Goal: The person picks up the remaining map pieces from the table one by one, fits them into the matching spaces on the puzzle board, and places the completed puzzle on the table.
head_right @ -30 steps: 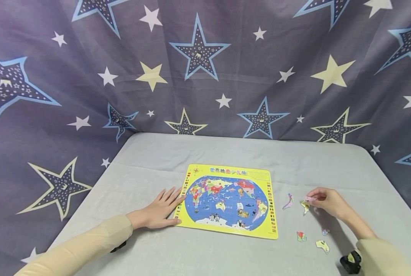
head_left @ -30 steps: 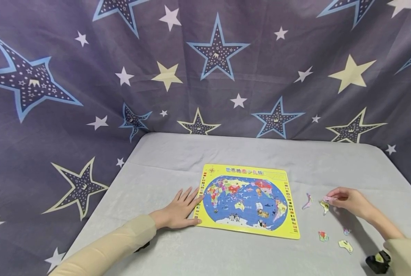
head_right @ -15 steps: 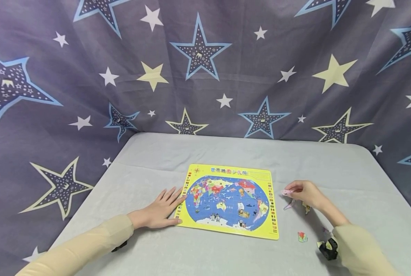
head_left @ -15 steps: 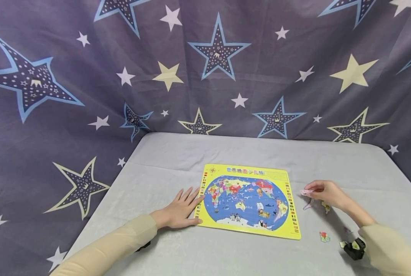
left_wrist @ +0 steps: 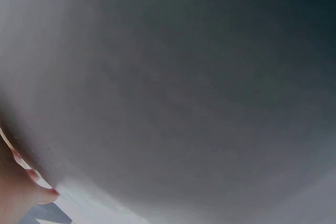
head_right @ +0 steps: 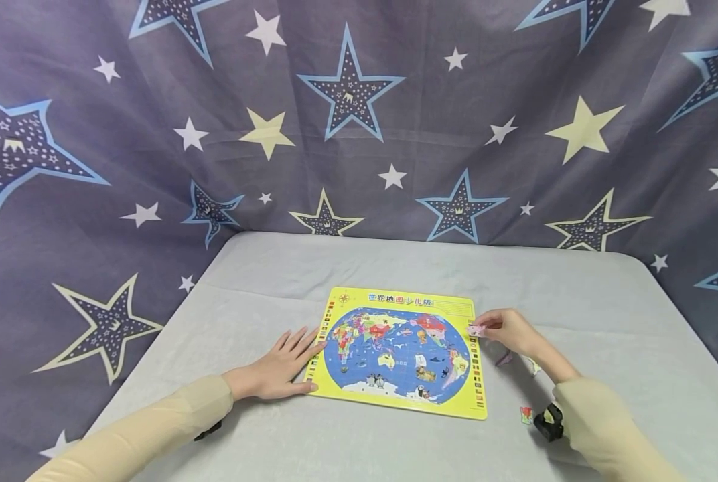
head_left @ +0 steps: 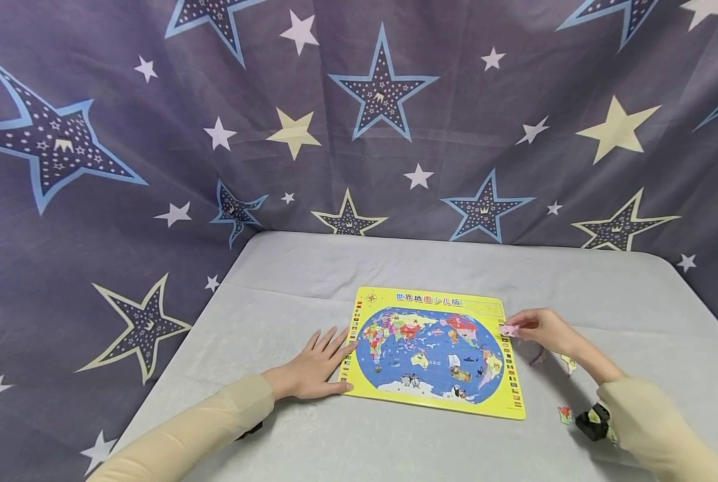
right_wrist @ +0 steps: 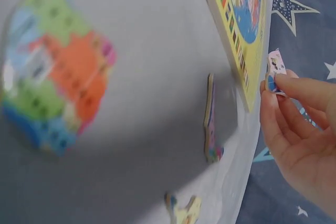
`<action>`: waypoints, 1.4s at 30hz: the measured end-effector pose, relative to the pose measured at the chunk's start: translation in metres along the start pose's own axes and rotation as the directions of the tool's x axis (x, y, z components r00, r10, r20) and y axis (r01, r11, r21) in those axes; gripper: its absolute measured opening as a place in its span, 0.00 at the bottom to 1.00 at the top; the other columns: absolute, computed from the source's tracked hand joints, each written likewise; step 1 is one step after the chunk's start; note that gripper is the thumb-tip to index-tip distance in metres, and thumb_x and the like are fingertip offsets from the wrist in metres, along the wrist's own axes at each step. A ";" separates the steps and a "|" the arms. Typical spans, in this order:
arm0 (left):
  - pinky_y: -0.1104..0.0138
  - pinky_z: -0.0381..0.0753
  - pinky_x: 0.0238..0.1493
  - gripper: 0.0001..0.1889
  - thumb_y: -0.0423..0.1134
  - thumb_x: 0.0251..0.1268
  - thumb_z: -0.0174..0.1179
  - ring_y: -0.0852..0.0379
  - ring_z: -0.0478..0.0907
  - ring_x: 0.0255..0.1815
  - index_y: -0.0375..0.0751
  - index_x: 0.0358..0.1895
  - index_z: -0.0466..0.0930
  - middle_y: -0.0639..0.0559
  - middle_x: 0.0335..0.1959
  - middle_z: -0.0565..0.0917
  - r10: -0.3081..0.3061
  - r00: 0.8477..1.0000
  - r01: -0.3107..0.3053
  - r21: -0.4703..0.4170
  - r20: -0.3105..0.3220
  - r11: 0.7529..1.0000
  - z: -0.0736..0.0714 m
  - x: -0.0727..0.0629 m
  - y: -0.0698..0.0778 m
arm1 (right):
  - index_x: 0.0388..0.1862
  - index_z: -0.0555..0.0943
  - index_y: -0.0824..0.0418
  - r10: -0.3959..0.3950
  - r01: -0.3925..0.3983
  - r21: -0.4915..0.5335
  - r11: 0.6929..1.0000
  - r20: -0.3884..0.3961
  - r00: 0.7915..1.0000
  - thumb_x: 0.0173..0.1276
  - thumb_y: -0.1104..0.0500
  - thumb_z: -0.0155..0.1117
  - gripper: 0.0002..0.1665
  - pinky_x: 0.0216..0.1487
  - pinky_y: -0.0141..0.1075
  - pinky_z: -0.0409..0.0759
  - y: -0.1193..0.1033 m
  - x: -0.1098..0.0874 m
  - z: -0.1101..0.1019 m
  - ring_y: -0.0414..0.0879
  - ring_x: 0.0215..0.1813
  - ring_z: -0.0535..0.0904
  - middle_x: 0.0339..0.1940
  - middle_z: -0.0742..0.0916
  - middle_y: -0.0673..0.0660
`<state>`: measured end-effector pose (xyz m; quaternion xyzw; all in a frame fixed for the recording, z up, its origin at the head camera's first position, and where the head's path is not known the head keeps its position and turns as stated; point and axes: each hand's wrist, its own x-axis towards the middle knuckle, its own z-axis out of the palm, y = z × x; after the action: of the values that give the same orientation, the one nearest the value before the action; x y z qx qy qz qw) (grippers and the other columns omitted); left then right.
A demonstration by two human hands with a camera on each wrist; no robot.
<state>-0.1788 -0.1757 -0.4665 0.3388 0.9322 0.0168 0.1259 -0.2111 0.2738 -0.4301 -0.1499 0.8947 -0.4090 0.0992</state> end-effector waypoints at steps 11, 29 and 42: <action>0.48 0.35 0.64 0.42 0.71 0.57 0.30 0.47 0.32 0.70 0.52 0.70 0.38 0.48 0.71 0.36 0.004 1.000 -0.004 0.006 -0.008 1.000 0.002 0.000 0.000 | 0.41 0.77 0.77 -0.021 0.020 0.025 0.999 0.020 1.000 0.58 0.74 0.53 0.12 0.34 0.34 0.79 -0.007 0.014 0.011 0.51 0.36 0.79 0.36 0.82 0.67; 0.48 0.35 0.64 0.42 0.71 0.57 0.30 0.47 0.32 0.70 0.53 0.70 0.38 0.49 0.71 0.36 0.001 1.000 -0.001 0.001 -0.007 1.000 0.002 0.000 0.000 | 0.39 0.79 0.74 -0.043 0.043 -0.004 0.999 0.028 0.999 0.55 0.72 0.57 0.12 0.33 0.30 0.76 -0.016 0.026 0.023 0.47 0.34 0.76 0.35 0.82 0.63; 0.48 0.35 0.64 0.42 0.72 0.56 0.29 0.47 0.31 0.70 0.53 0.70 0.38 0.49 0.71 0.36 -0.003 1.000 0.003 0.002 -0.004 1.000 0.002 0.000 -0.001 | 0.39 0.79 0.75 -0.028 0.026 0.035 0.999 0.052 0.998 0.55 0.73 0.56 0.12 0.31 0.33 0.79 -0.020 0.033 0.034 0.48 0.30 0.78 0.32 0.83 0.63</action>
<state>-0.1791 -0.1762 -0.4686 0.3374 0.9331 0.0163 0.1235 -0.2278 0.2259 -0.4389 -0.1707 0.8826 -0.4214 0.1195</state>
